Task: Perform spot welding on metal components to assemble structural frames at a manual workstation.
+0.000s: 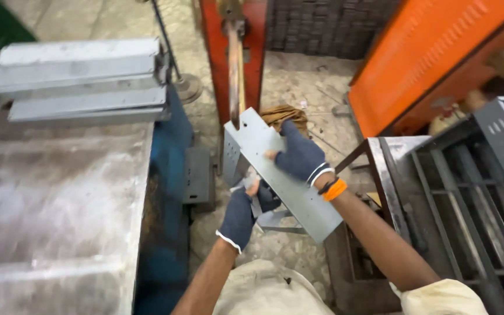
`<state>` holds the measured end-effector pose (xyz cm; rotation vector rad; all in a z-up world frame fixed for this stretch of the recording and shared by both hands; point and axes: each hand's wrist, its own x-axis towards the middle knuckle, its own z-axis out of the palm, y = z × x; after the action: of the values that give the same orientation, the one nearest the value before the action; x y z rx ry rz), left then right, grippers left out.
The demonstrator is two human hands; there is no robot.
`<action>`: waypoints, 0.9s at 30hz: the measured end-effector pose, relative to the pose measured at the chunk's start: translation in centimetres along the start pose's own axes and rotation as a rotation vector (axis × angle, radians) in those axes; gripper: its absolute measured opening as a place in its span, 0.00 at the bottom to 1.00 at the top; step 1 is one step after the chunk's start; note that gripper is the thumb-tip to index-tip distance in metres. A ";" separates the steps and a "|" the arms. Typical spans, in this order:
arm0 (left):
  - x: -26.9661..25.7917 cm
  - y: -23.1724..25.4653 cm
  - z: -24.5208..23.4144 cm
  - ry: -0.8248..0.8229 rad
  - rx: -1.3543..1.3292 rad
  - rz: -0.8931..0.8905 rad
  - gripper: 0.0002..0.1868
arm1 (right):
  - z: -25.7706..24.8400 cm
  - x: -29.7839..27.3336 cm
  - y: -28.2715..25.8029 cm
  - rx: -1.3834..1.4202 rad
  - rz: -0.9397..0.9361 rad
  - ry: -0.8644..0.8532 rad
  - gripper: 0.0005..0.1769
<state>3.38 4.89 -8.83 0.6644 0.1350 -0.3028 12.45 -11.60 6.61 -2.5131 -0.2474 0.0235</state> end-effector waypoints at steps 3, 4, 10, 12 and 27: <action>-0.3 2.4 2.7 -0.110 -0.005 -0.048 0.17 | 0.9 -1.7 -3.1 -0.207 -0.082 0.025 0.52; -0.9 3.5 3.8 -0.124 0.000 -0.065 0.17 | 1.4 -2.1 -3.0 -0.208 -0.063 0.038 0.52; -0.7 4.5 1.1 -0.097 -0.020 -0.198 0.13 | 3.3 -2.9 -4.7 -0.294 -0.012 0.159 0.69; -0.6 5.2 0.1 -0.133 0.092 -0.188 0.16 | 3.8 -2.9 -5.8 -0.213 0.174 0.150 0.71; 5.2 17.2 -2.7 0.066 1.409 0.529 0.18 | 2.6 -2.0 -6.3 -0.264 0.219 0.080 0.62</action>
<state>13.66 18.15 -1.99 2.0586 -0.2326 0.2013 9.23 -5.51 8.06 -2.7853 0.0628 -0.0231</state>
